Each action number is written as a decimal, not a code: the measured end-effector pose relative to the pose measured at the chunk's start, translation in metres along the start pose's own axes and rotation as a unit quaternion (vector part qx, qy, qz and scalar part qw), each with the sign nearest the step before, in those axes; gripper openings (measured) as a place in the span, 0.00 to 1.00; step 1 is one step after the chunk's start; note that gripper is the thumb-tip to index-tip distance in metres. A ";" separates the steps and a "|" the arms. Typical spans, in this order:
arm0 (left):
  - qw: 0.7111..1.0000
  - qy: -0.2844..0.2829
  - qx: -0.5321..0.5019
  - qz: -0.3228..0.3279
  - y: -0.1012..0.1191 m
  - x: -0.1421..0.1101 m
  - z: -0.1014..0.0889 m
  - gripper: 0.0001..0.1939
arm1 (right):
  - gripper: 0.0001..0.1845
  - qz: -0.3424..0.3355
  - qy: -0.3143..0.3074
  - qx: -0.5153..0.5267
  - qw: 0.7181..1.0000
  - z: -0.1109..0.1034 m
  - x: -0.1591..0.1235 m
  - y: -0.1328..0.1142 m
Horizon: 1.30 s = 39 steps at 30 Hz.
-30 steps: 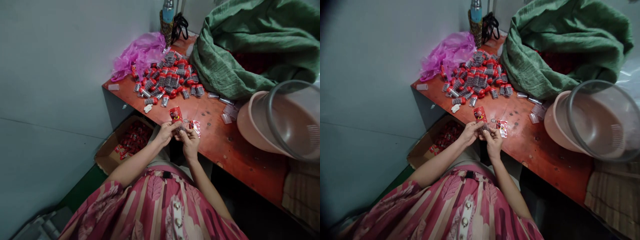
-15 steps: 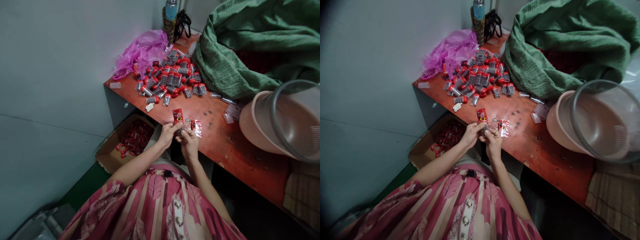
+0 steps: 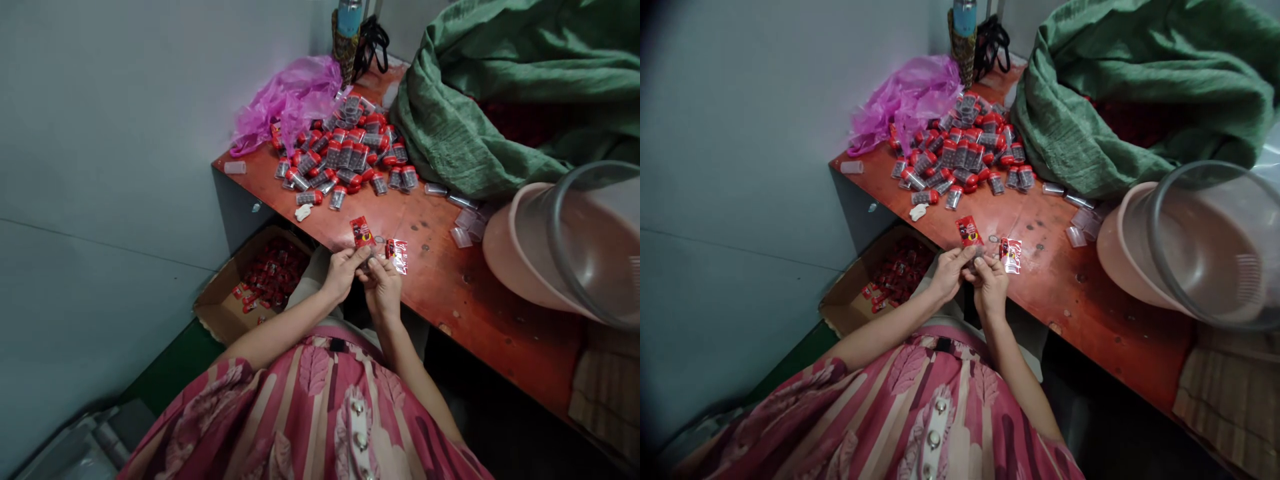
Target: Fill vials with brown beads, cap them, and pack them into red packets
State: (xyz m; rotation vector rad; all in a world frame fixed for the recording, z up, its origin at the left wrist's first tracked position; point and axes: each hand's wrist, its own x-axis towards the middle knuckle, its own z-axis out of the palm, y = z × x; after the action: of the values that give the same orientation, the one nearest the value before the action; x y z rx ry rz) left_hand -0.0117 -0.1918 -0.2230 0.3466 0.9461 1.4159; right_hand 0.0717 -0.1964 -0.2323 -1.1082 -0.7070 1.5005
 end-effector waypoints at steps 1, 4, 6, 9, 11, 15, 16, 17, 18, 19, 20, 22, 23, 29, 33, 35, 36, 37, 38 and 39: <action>1.000 -0.010 -0.008 -0.002 0.002 0.000 -0.001 0.19 | 0.14 0.007 -0.004 0.000 1.000 -0.001 0.000 -0.001; 0.998 -0.029 -0.051 -0.016 0.011 0.001 -0.002 0.18 | 0.14 -0.024 0.003 -0.050 0.998 -0.003 -0.003 -0.001; 0.997 -0.022 -0.061 -0.037 0.014 0.002 -0.002 0.18 | 0.13 -0.074 0.014 -0.103 0.992 -0.003 -0.006 0.000; 0.996 -0.011 -0.045 -0.077 0.010 0.003 -0.001 0.18 | 0.13 -0.116 0.017 -0.147 0.982 -0.003 -0.008 0.002; 0.996 -0.025 -0.037 -0.080 0.005 0.001 -0.001 0.18 | 0.13 -0.095 0.009 -0.121 0.988 -0.003 -0.007 0.003; 0.996 -0.054 -0.046 -0.062 0.001 -0.002 -0.005 0.17 | 0.15 -0.042 0.004 -0.040 0.998 -0.002 -0.003 0.003; 0.996 -0.054 -0.047 -0.060 0.002 -0.003 -0.006 0.16 | 0.15 -0.038 -0.003 -0.033 0.999 -0.002 -0.003 0.003; 0.996 -0.051 -0.049 -0.060 0.004 -0.003 -0.008 0.16 | 0.15 -0.034 -0.020 -0.031 0.999 -0.002 -0.004 0.002; 0.996 -0.047 -0.053 -0.060 0.007 -0.003 -0.009 0.16 | 0.16 -0.029 -0.042 -0.031 0.998 -0.002 -0.005 0.001; 0.996 -0.044 -0.058 -0.060 0.010 -0.004 -0.011 0.16 | 0.16 -0.023 -0.067 -0.034 0.997 -0.003 -0.006 0.000; 0.995 -0.042 -0.063 -0.061 0.013 -0.004 -0.013 0.16 | 0.17 -0.018 -0.089 -0.039 0.995 -0.004 -0.006 0.000; 0.994 -0.044 -0.069 -0.072 0.015 -0.006 -0.016 0.16 | 0.16 -0.014 -0.109 -0.043 0.993 -0.005 -0.007 0.000; 0.993 -0.047 -0.071 -0.079 0.014 -0.008 -0.017 0.15 | 0.15 -0.014 -0.105 -0.043 0.993 -0.006 -0.007 0.000; 0.991 -0.047 -0.100 -0.078 0.009 -0.018 -0.030 0.11 | 0.13 0.000 -0.089 -0.053 0.995 0.005 -0.003 0.009; 0.987 0.051 -0.143 -0.041 0.015 -0.029 -0.061 0.19 | 0.14 0.007 -0.111 -0.065 0.992 0.006 -0.004 0.003; 0.979 0.137 -0.141 -0.046 0.013 -0.036 -0.077 0.25 | 0.13 -0.012 -0.095 -0.088 0.992 -0.005 -0.003 -0.006; 0.976 0.168 -0.115 -0.071 0.011 -0.040 -0.083 0.25 | 0.12 -0.023 -0.079 -0.100 0.992 -0.012 -0.002 -0.012; 0.977 0.182 -0.069 -0.088 0.009 -0.041 -0.085 0.26 | 0.12 -0.034 -0.062 -0.110 0.991 -0.021 -0.001 -0.017; 0.981 0.175 -0.007 -0.088 0.006 -0.041 -0.083 0.25 | 0.12 -0.043 -0.043 -0.116 0.991 -0.030 0.000 -0.022; 0.985 0.146 0.069 -0.063 0.003 -0.039 -0.077 0.24 | 0.11 -0.051 -0.024 -0.120 0.991 -0.038 0.002 -0.027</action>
State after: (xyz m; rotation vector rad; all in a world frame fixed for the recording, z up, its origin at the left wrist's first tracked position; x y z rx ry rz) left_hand -0.0646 -0.2520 -0.2542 0.1803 1.2877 1.3088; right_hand 0.1177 -0.1935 -0.2238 -1.1987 -0.9834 1.3839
